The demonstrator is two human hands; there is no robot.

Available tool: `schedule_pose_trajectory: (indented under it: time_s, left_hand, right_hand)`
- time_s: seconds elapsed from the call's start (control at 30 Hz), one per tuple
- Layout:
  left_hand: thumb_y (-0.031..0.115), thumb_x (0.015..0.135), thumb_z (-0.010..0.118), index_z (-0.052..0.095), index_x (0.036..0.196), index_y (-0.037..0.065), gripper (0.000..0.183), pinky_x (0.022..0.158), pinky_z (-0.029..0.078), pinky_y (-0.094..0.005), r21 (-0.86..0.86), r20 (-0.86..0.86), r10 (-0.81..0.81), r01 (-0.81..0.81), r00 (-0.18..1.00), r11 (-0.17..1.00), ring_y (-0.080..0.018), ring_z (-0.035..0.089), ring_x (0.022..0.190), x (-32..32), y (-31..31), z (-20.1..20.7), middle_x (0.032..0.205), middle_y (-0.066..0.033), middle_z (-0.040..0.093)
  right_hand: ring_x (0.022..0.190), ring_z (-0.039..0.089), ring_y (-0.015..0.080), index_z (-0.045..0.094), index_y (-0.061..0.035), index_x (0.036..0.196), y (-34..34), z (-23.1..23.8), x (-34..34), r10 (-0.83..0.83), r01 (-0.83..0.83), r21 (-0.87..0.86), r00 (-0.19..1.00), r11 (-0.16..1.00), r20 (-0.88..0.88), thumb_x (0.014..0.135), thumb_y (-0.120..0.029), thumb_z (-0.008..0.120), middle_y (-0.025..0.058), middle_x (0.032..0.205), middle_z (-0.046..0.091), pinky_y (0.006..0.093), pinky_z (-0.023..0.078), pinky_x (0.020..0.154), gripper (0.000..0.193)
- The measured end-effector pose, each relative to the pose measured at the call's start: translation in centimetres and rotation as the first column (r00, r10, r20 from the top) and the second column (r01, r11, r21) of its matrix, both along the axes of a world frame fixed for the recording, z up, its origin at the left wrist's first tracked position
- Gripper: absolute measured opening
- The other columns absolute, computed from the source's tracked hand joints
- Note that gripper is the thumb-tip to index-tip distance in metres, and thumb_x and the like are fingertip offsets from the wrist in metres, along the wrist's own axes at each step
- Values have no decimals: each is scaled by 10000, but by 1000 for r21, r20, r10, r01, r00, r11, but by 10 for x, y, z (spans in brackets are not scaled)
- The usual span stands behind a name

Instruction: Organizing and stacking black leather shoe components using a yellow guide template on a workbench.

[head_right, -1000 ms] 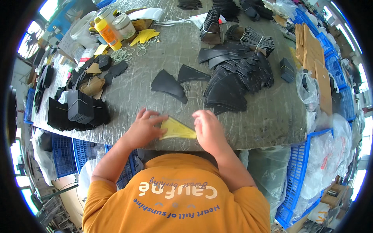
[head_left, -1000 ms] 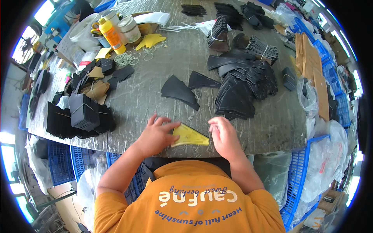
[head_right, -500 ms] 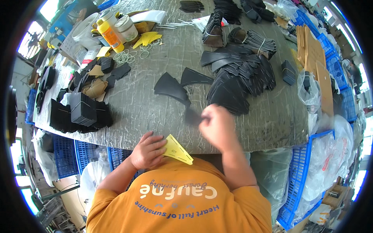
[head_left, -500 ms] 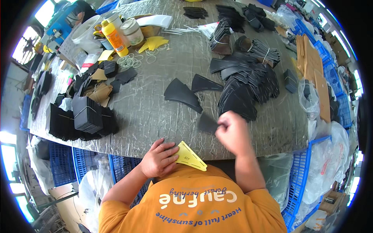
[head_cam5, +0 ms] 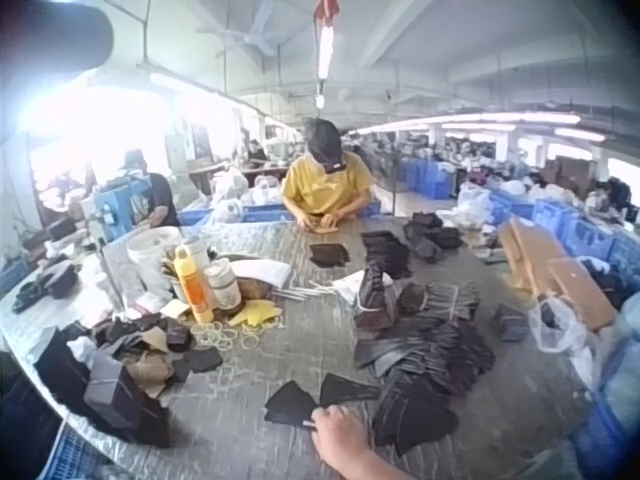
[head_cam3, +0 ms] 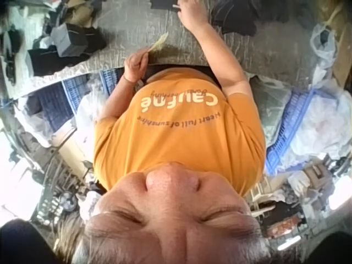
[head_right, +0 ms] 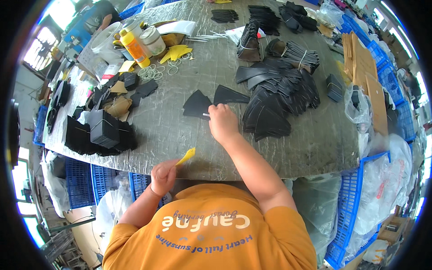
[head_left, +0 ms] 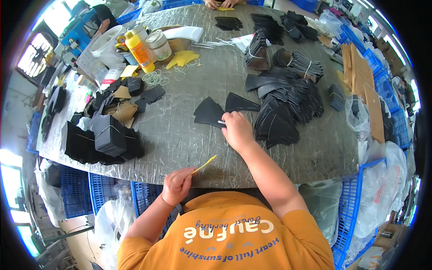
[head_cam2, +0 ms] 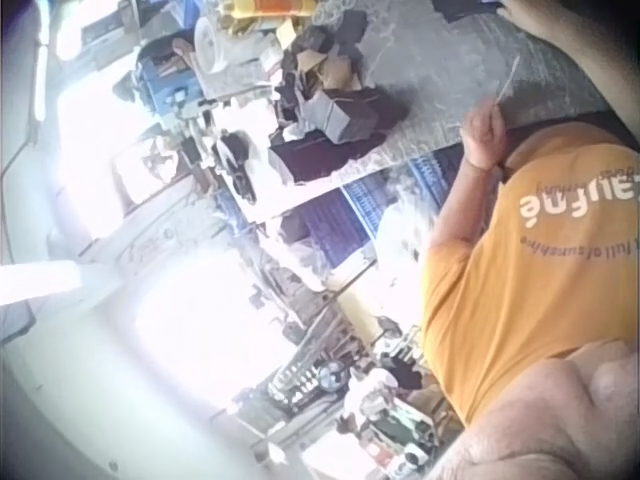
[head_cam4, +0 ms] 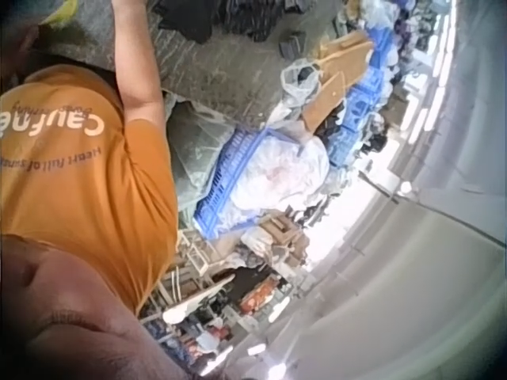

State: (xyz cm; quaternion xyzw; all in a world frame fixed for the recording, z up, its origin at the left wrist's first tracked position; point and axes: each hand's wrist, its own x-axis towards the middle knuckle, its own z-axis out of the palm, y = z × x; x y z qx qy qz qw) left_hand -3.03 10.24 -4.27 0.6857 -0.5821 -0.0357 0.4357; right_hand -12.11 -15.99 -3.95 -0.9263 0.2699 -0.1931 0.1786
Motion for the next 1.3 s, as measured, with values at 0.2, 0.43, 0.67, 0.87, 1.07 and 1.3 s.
schedule_pose_trajectory:
  time_s: [0.2,0.43,0.67,0.87,1.07,1.3]
  left_hand:
    - [-16,842,651,703,1028,15,196,766,575,-406,-27,151,234,-233,960,972,-335,713,843,20,-9,8,989,-158,731]
    - [106,826,704,657,1102,39,288,1097,404,-551,268,339,-238,149,910,952,-355,564,1244,-14,-40,-6,1296,-171,610]
    - [101,808,726,663,1068,39,274,1075,435,-522,227,309,-150,80,939,971,-327,592,1167,-22,-47,-7,1224,-141,636]
    - [83,778,745,662,1029,35,269,1028,461,-513,179,290,-121,71,949,981,-330,604,1105,-25,-49,-8,1189,-141,643]
    - [40,717,762,701,991,59,281,951,482,-481,185,194,-127,91,973,979,-338,605,1068,-19,-52,1,1136,-114,660]
    - [141,740,771,777,994,214,265,1049,395,-454,383,157,-245,170,957,908,-323,538,1207,13,-70,24,1269,-6,649]
  right_hand:
    - [986,617,325,611,-71,1037,31,25,-70,146,-138,198,989,970,-23,727,-81,787,107,996,636,438,509,846,357]
    - [1025,596,329,589,-69,1218,51,14,-125,126,-138,317,990,938,59,701,-160,833,101,1029,617,436,510,865,578]
    - [961,595,285,684,-40,1064,63,7,-122,134,-136,191,991,972,25,766,-158,791,86,1011,589,405,530,791,338]
    - [931,592,280,683,-27,1082,66,8,-120,131,-132,167,991,977,13,779,-164,785,85,964,570,399,534,764,348]
    - [891,594,280,695,-29,1059,67,7,-120,113,-116,209,993,971,25,780,-162,782,86,917,558,402,525,728,321]
    - [884,593,287,703,-45,1057,65,9,-120,95,-97,246,995,964,19,777,-147,783,90,909,554,407,522,743,309]
